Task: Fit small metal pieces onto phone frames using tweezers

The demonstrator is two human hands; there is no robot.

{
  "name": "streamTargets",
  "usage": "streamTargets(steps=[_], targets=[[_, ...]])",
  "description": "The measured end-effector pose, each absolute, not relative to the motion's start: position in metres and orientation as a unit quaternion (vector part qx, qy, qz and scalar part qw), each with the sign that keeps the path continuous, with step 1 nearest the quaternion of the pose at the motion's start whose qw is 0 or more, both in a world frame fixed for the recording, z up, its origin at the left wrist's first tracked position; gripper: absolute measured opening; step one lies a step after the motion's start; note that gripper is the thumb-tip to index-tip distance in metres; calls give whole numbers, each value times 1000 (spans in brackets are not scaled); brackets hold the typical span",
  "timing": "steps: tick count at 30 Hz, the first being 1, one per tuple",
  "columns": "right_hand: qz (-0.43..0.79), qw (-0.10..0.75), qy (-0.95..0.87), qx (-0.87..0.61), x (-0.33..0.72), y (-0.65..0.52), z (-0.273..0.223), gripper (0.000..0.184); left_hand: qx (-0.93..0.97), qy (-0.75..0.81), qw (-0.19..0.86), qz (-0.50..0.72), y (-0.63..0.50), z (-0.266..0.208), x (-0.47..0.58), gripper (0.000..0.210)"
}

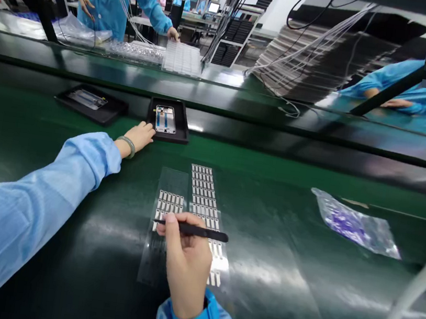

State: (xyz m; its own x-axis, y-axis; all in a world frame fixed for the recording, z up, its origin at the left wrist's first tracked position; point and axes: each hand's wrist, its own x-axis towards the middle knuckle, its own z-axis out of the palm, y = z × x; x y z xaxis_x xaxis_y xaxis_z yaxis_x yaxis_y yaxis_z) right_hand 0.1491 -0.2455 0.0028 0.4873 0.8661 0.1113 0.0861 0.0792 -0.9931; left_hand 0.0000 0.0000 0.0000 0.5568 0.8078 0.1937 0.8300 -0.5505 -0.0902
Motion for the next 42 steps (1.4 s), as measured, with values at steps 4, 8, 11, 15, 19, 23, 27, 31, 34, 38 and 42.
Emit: streamTargets(steps=[4,8,11,15,19,23,27,31,34,38,42], targets=[[284,663,-354,-596,156,-244,4,28,-879,-466,87,-51,7,12,-7,33],[247,701,-319,-589,165,-245,6,31,-874,-475,86,-59,-5,26,-30,24],[252,693,-307,-601,173,-249,5,32,-886,-453,69,-68,-43,32,-65,18],[292,653,-299,-632,180,-257,-2,34,-941,-332,-15,-65,-130,28,-123,15],[330,600,-312,-658,181,-260,-10,35,-962,-230,-142,-43,-217,24,-155,11],[353,556,-331,-676,177,-257,-16,35,-954,-229,-188,-49,-272,31,-151,7],[359,530,-347,-686,176,-253,-21,35,-957,-192,-219,-12,-287,45,-138,12],[362,514,-356,-692,175,-247,-25,34,-943,-133,-303,11,-261,51,-110,11],[367,507,-356,-694,173,-243,-28,31,-974,-112,-197,-21,-232,35,-72,16],[385,511,-343,-688,170,-240,-29,29,-992,-111,-37,-34,-214,5,-27,38],[418,527,-310,-672,169,-240,-25,31,-989,-141,-30,-36,-217,-5,-13,42]])
